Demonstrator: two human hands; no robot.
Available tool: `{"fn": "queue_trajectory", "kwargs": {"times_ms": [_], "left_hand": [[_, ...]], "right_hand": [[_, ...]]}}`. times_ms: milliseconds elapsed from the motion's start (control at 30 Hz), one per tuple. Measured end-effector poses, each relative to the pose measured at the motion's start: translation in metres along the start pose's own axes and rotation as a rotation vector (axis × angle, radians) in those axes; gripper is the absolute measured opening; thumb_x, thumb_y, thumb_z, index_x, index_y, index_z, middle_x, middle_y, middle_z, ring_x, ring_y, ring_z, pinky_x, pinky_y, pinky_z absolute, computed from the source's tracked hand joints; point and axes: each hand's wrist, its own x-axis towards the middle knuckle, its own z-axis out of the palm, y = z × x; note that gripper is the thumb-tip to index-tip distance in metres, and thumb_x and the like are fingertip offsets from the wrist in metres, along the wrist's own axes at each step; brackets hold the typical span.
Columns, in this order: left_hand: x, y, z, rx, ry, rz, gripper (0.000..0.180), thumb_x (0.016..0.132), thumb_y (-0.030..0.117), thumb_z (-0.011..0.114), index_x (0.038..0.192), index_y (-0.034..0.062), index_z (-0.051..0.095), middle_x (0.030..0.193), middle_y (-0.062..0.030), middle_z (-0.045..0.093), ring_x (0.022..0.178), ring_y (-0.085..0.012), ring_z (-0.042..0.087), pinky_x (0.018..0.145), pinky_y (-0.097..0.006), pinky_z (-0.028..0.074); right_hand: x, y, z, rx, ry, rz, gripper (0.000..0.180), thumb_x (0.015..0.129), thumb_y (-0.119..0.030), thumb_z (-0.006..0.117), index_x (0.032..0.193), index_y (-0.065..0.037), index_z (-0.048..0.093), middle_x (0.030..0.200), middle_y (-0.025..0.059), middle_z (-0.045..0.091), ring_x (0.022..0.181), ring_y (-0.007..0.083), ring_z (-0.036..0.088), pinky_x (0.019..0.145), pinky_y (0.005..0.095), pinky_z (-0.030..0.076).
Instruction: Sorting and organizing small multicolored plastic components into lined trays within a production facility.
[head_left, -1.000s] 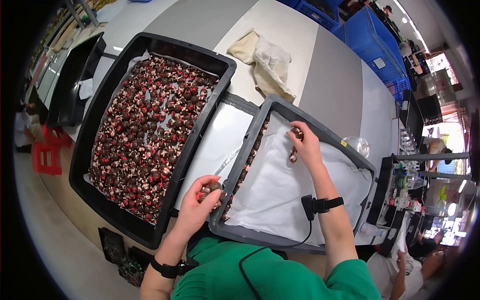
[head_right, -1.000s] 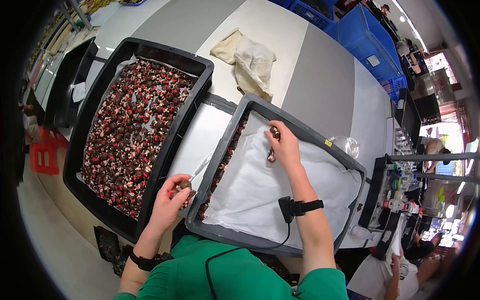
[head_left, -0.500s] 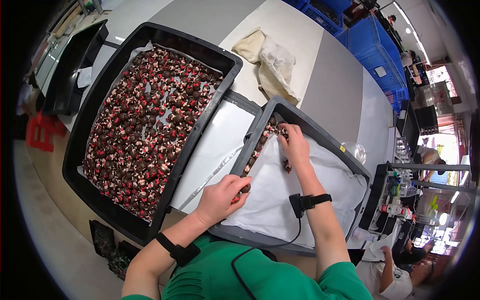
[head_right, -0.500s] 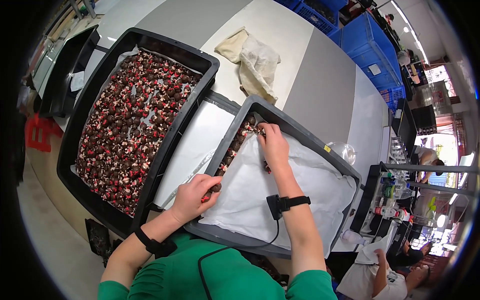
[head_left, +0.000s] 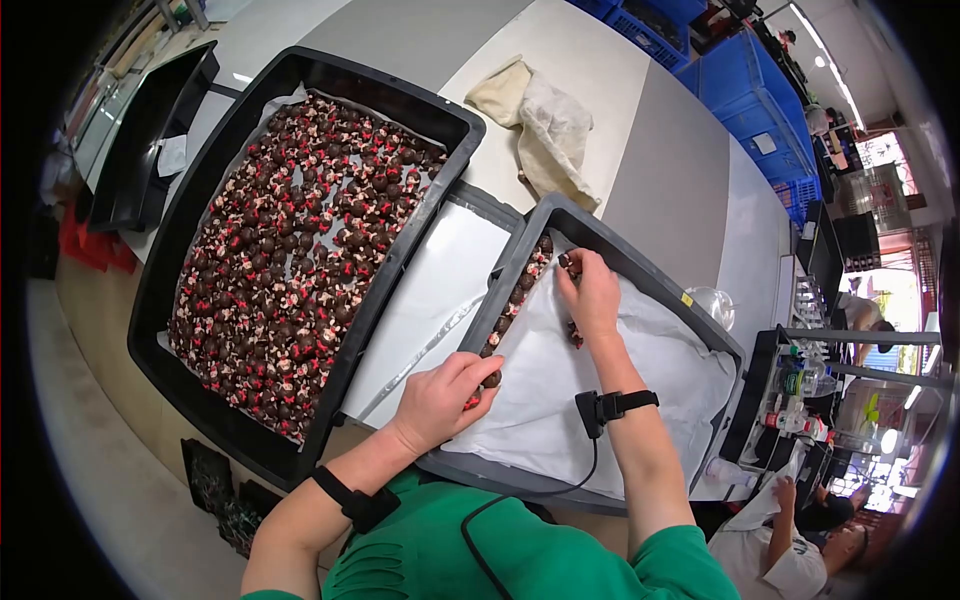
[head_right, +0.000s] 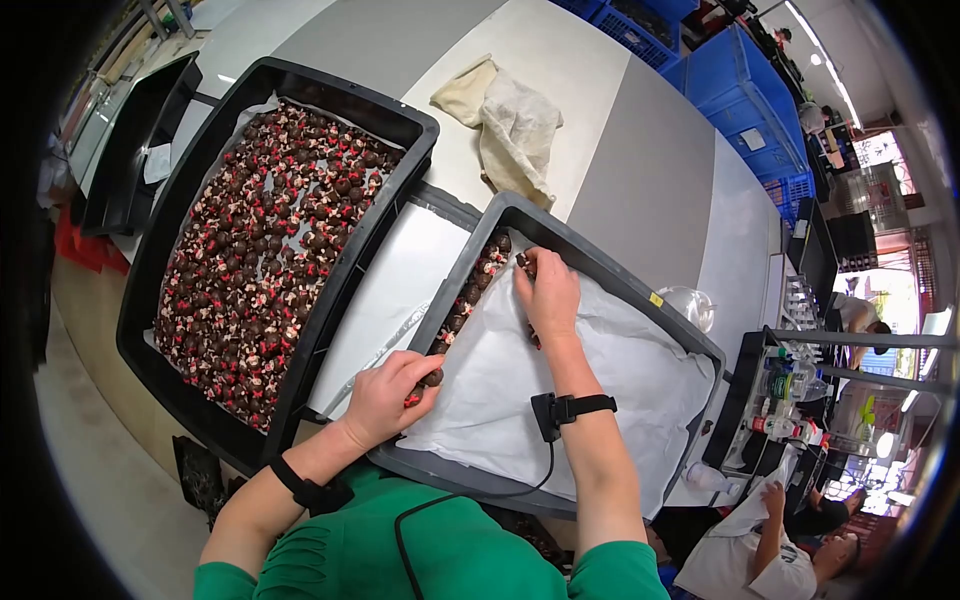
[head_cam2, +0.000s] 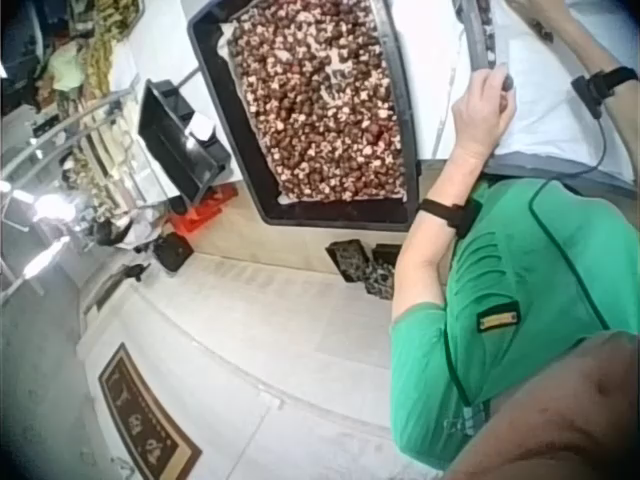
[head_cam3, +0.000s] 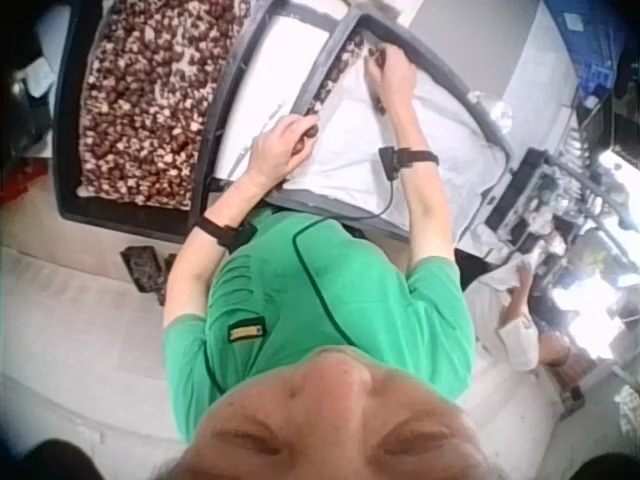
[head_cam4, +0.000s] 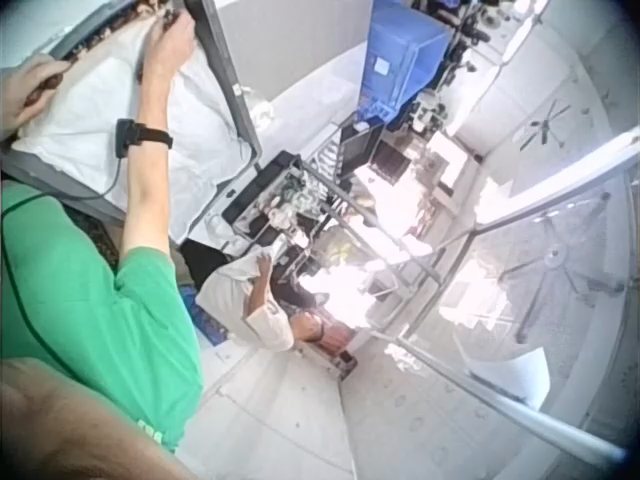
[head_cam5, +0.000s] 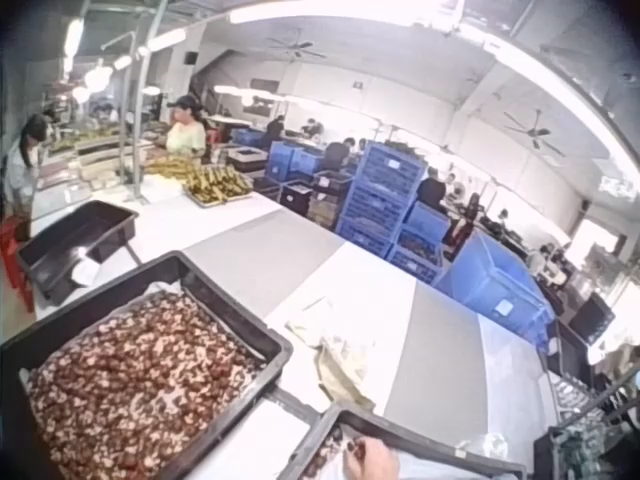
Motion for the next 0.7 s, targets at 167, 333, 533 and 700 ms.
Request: {"fn": "queue_trajectory", "kwargs": {"times_ms": [167,333,533,700], "left_hand": [[0.000,0.001,0.000,0.002,-0.002,-0.007,0.039,0.076,0.015,0.073,0.113,0.0154,0.061,0.093,-0.0006,0.059,0.062,-0.0169,0.061,0.053,-0.029,0.050],[0.002,0.002,-0.001,-0.001,-0.009,-0.015,0.039,0.076,0.016,0.074,0.114,0.0154,0.062,0.093,-0.0005,0.059,0.062,-0.0168,0.061,0.054,-0.029,0.051],[0.002,0.001,-0.002,-0.036,-0.028,-0.032,0.041,0.073,0.009,0.073,0.113,0.0117,0.063,0.093,-0.0054,0.062,0.064,-0.0217,0.064,0.054,-0.032,0.052],[0.002,0.001,-0.002,-0.043,-0.024,-0.024,0.041,0.073,0.009,0.073,0.113,0.0115,0.064,0.092,-0.0054,0.061,0.063,-0.0216,0.064,0.054,-0.033,0.052]], "right_hand": [[0.009,0.001,0.000,-0.208,0.020,-0.061,0.029,0.076,-0.025,0.072,0.098,-0.012,0.059,0.088,0.0030,0.060,0.082,0.0221,0.060,0.070,0.0390,0.041],[0.007,0.001,0.010,-0.324,0.049,-0.089,0.030,0.075,-0.024,0.071,0.101,-0.013,0.061,0.093,0.0031,0.056,0.084,0.0222,0.060,0.070,0.0399,0.042],[0.007,-0.001,0.013,-0.331,0.066,-0.116,0.028,0.075,-0.021,0.068,0.100,-0.013,0.061,0.091,0.0026,0.058,0.083,0.0212,0.060,0.070,0.0400,0.041],[0.004,0.004,0.009,-0.341,0.133,-0.130,0.024,0.076,-0.021,0.067,0.098,-0.014,0.061,0.089,0.0008,0.062,0.080,0.0197,0.060,0.071,0.0376,0.039]]}}
